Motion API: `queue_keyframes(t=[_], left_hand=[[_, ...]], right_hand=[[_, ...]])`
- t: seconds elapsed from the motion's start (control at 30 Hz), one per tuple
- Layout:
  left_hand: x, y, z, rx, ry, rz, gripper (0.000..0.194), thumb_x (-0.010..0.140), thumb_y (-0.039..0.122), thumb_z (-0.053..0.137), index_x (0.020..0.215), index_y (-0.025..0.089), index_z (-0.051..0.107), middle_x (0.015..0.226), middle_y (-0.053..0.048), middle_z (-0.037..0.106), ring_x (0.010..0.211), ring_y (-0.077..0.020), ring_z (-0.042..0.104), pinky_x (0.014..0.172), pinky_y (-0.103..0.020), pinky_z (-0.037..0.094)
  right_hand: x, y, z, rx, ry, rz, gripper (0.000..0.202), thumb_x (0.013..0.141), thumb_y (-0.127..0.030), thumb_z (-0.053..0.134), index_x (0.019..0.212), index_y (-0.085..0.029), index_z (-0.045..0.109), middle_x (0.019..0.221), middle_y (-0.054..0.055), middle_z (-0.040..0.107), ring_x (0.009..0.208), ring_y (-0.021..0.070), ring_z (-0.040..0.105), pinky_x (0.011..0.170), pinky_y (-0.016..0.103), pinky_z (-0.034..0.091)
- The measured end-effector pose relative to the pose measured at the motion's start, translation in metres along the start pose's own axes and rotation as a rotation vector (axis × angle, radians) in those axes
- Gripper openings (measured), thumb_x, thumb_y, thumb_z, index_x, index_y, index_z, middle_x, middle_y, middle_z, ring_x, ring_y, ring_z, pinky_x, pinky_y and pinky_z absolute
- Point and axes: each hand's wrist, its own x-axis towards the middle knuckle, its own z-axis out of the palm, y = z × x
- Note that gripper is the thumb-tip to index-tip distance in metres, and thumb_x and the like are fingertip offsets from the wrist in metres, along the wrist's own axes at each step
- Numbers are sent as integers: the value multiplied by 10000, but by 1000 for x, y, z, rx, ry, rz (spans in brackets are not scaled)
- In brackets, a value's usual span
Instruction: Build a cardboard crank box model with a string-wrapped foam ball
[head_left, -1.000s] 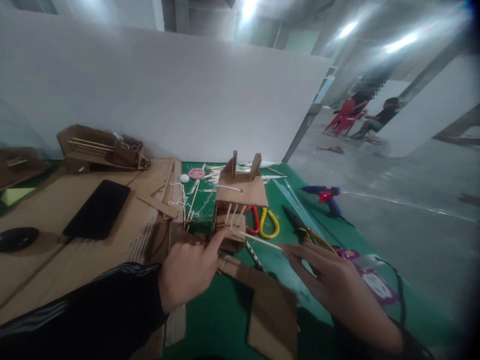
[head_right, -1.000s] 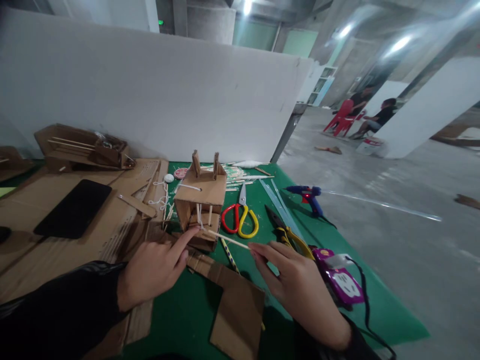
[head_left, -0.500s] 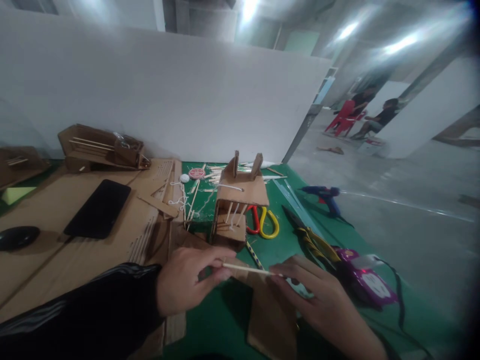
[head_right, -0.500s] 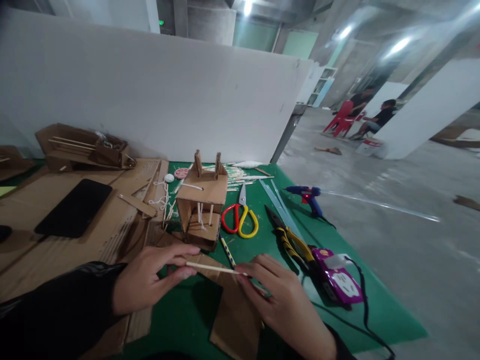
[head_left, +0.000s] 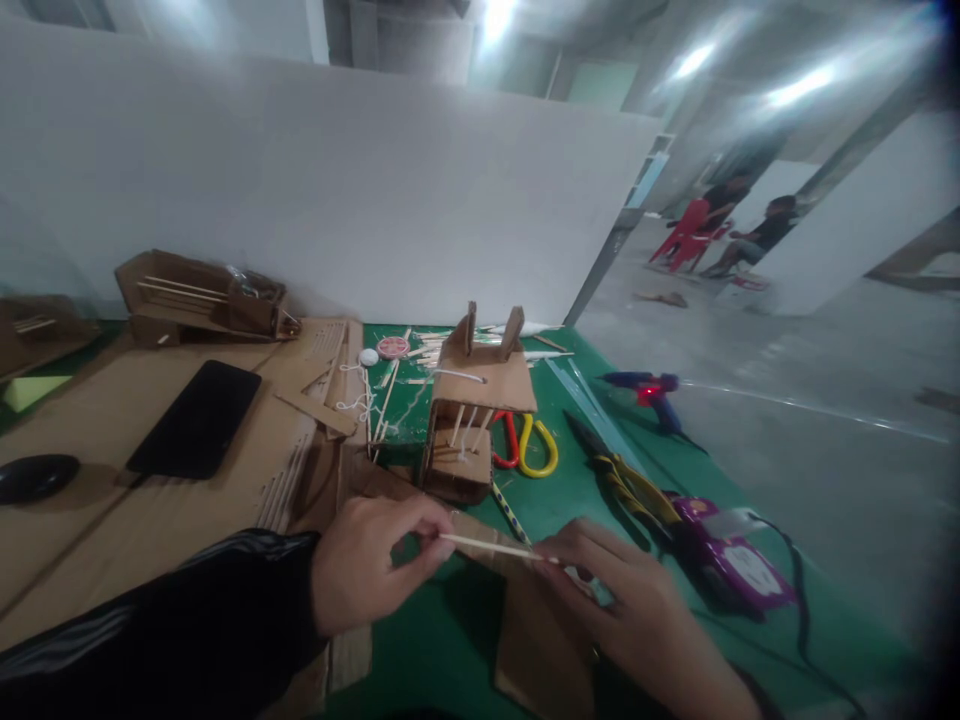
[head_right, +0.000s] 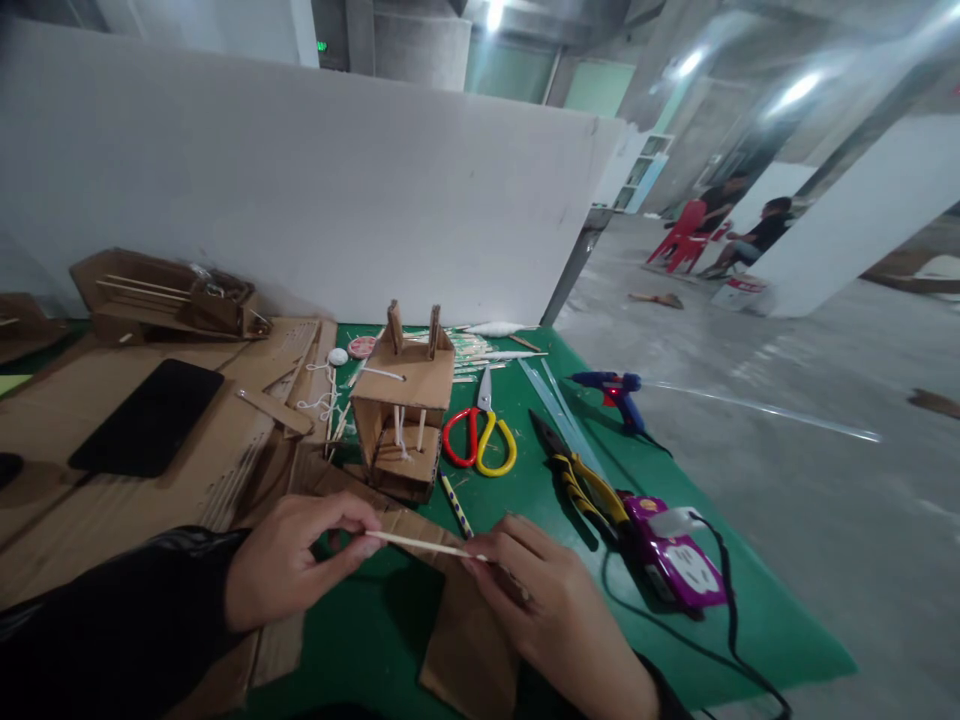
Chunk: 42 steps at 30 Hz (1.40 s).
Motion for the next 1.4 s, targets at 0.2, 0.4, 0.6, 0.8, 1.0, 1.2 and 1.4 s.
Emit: queue_keyframes(t=[0.2,0.4,0.6,0.8,1.0,1.2,1.4], left_hand=[[0,-4,-3,-81,-166,38,48,835,274,653,860,236,671,771,65,748,703,-93,698,658,-163,455],[4,-5,-5,-274,-277,-105,119,800,304,707,825,193,672,791,16,783,731,-120,738,689,-158,503],[5,-9,-3,-286,-303,-115,147,775,317,735,751,188,670,737,18,778,680,-119,736,667,-160,502],[6,-11,-3,-364,-324,-126,198,796,300,723,947,186,668,845,-11,792,805,-137,750,750,-170,531],[7,-12,-4,-246,-280,15,93,813,277,712,832,186,717,781,4,787,726,-111,741,698,-133,507],[7,-14,-4,-283,-256,-51,129,787,300,736,777,183,683,747,18,778,664,-107,728,641,-141,505],[6,-15,-2,-388,-237,-138,206,794,340,727,902,181,655,852,-10,782,803,-149,750,705,-184,556]], right_hand=[[-1,-5,-2,47,-120,57,143,962,-207,507,966,-220,649,797,25,612,681,130,593,576,221,435],[-5,-3,-2,131,-162,79,145,962,-218,506,963,-223,650,766,17,606,671,133,589,580,227,431],[-9,2,6,190,-185,112,140,958,-213,517,972,-220,656,833,28,643,742,140,622,636,225,453],[-7,3,5,182,-160,97,139,955,-208,528,985,-225,663,795,15,631,705,126,609,615,215,431],[-8,3,3,183,-159,93,155,957,-214,523,1001,-220,672,787,21,629,693,127,607,597,216,429],[-9,4,8,179,-135,87,151,952,-210,531,999,-218,674,791,24,650,687,129,623,591,213,441],[-11,7,11,185,-66,60,163,940,-177,527,990,-215,678,813,38,674,715,141,645,618,213,481]])
